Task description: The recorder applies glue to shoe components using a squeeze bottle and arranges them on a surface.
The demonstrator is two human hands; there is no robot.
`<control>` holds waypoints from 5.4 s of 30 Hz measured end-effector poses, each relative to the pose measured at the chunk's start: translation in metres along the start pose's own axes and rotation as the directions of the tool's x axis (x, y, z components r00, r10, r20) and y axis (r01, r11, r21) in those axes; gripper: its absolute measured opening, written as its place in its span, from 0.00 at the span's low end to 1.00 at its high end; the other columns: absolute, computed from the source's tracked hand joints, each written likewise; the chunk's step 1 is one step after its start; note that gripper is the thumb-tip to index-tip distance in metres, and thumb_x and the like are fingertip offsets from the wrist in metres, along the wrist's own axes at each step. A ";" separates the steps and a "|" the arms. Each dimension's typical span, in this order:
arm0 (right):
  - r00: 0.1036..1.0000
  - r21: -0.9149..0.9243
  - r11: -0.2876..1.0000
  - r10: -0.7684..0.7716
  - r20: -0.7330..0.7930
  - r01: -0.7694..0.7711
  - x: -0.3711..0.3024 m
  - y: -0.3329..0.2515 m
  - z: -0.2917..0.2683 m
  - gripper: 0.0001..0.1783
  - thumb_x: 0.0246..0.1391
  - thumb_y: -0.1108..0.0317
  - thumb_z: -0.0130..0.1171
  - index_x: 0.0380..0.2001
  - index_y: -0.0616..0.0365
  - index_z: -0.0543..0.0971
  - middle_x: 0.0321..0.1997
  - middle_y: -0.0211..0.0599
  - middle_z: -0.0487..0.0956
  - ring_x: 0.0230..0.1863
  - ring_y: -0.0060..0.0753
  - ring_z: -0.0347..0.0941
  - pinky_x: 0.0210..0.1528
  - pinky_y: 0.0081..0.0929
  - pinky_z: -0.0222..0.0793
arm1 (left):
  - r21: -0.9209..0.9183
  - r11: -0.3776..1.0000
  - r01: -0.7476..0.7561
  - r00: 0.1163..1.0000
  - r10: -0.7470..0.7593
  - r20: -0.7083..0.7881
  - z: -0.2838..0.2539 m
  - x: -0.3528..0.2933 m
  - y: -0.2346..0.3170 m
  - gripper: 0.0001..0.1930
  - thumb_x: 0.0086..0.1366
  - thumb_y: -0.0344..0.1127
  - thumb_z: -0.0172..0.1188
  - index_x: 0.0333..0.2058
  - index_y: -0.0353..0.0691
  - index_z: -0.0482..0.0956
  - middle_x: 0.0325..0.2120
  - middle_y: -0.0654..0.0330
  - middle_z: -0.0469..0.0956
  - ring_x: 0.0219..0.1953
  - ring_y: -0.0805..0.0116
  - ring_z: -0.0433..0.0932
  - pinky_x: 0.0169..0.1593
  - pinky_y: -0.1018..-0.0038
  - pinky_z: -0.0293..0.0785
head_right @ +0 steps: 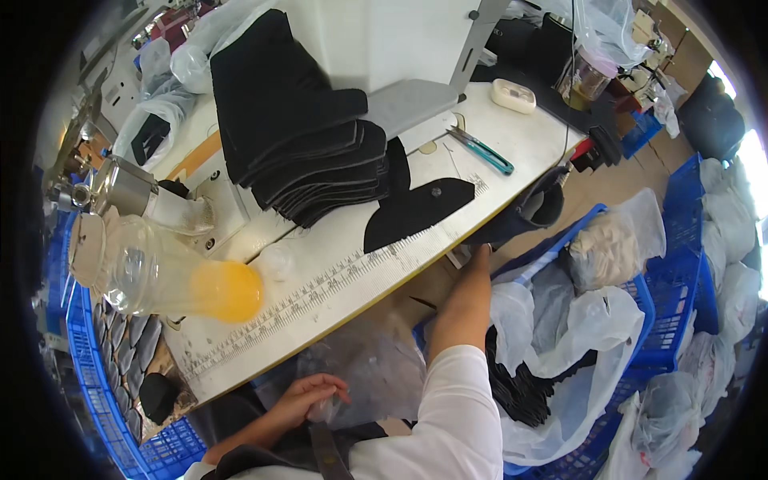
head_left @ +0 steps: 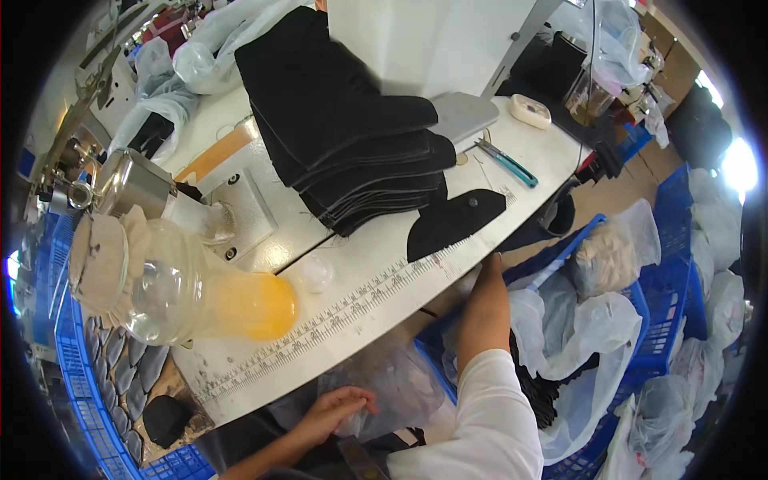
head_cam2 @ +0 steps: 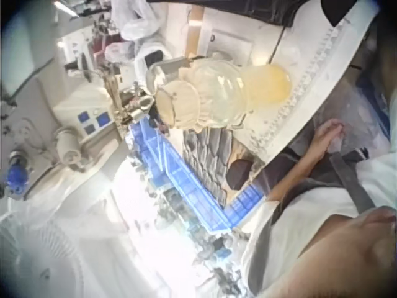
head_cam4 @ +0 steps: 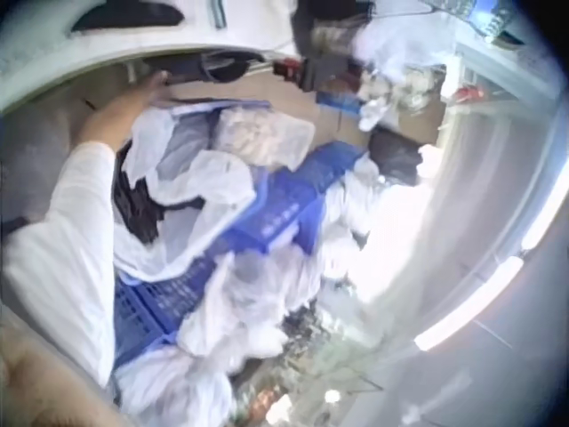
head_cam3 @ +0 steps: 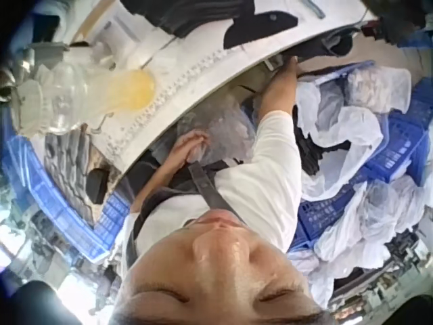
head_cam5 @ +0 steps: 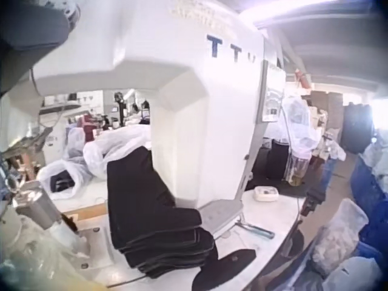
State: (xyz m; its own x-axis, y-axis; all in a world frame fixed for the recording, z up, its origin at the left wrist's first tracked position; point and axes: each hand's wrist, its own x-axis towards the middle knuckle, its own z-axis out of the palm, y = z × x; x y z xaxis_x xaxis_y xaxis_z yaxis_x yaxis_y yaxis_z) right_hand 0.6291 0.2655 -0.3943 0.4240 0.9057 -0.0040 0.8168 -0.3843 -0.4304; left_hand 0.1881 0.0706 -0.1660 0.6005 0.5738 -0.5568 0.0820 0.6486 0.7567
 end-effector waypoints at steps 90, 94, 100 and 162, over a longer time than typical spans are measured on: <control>0.867 0.133 0.991 0.066 -0.494 0.000 -0.554 -0.058 -0.280 0.16 0.42 0.74 0.50 0.39 0.57 0.73 0.33 0.44 0.73 0.33 0.47 0.71 0.36 0.37 0.67 | 0.806 -0.584 0.099 0.981 -0.080 -0.178 -0.011 0.055 -0.001 0.33 0.56 0.61 0.45 0.43 0.36 0.77 0.47 0.48 0.72 0.51 0.56 0.70 0.52 0.66 0.65; 0.281 0.060 0.997 0.043 -0.959 0.050 -0.506 -0.004 -0.370 0.16 0.50 0.70 0.49 0.43 0.63 0.71 0.44 0.44 0.72 0.49 0.41 0.66 0.55 0.31 0.56 | 0.801 -0.589 0.112 0.983 -0.049 -0.174 -0.011 0.050 0.000 0.33 0.57 0.61 0.45 0.42 0.34 0.77 0.46 0.47 0.73 0.50 0.55 0.71 0.52 0.67 0.66; -0.119 0.326 0.914 0.361 -0.925 0.240 -0.400 0.125 -0.450 0.16 0.47 0.72 0.57 0.41 0.63 0.72 0.41 0.39 0.73 0.45 0.32 0.68 0.51 0.27 0.60 | 0.822 -0.560 0.100 0.986 -0.058 -0.159 -0.016 0.051 -0.006 0.31 0.58 0.60 0.45 0.41 0.35 0.78 0.43 0.48 0.75 0.49 0.55 0.72 0.51 0.66 0.65; 0.561 0.089 0.626 -0.616 -0.553 0.774 -0.368 -0.421 -0.182 0.36 0.39 0.53 0.65 0.48 0.63 0.67 0.49 0.47 0.68 0.52 0.48 0.63 0.53 0.42 0.60 | 0.010 0.487 -0.873 0.444 0.803 -0.397 -0.017 -0.138 0.063 0.35 0.49 0.36 0.68 0.53 0.34 0.60 0.49 0.55 0.66 0.53 0.68 0.65 0.56 0.74 0.60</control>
State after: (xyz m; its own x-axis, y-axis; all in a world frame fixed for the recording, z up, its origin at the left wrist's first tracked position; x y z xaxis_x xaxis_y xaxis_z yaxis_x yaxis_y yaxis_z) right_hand 0.1998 0.0612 -0.0475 -0.0485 0.6461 0.7618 0.8053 0.4765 -0.3528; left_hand 0.0967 0.0413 -0.0472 0.0165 0.9743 0.2246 -0.4766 -0.1898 0.8584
